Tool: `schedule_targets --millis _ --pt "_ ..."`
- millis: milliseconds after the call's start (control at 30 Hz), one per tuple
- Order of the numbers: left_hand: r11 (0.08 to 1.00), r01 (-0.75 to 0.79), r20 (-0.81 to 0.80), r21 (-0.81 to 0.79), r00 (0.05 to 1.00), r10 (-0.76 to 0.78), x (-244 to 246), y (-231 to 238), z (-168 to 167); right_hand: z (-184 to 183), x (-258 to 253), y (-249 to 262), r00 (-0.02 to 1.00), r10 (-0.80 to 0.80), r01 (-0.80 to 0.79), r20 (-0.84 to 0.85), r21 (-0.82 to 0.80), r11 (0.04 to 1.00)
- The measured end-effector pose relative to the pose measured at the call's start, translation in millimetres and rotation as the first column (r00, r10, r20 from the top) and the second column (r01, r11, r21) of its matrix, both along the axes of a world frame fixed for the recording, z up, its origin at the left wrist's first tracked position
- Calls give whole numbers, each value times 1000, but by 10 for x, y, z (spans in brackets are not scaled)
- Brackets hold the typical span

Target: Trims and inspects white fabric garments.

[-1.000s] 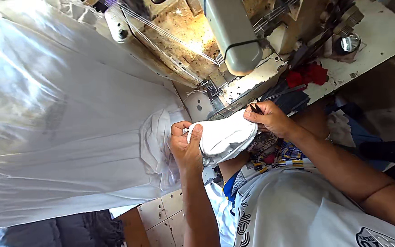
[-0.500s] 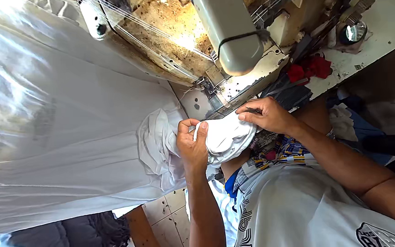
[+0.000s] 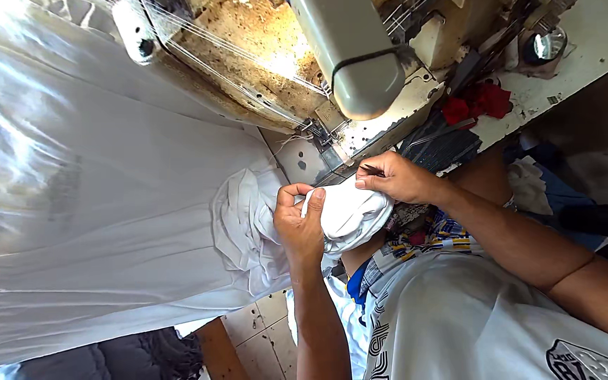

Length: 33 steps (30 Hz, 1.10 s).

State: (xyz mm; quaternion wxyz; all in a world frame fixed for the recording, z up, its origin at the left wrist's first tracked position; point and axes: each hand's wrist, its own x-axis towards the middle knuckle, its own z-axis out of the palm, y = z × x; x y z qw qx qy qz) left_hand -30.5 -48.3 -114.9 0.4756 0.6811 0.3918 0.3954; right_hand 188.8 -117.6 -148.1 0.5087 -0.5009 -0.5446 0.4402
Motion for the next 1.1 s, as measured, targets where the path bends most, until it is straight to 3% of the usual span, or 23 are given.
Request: schedule_targets --millis 300,467,700,833,1100 --pt "1000 29 32 3 999 -29 -11 5 -22 -51 64 -19 999 -36 34 -35 -59 998" --pt "1000 23 44 -2 999 -23 -5 -4 -30 -37 56 -39 998 -14 15 -61 17 1000" --pt "1000 -11 32 16 999 11 16 -18 -28 -14 13 -60 1000 12 -11 14 -34 999" --pt "1000 -17 61 7 998 17 -5 -26 -50 -45 36 -72 999 -36 34 -36 -59 998" --pt "994 76 61 74 995 -80 -174 -46 66 49 80 -164 991 -61 69 116 -66 995"
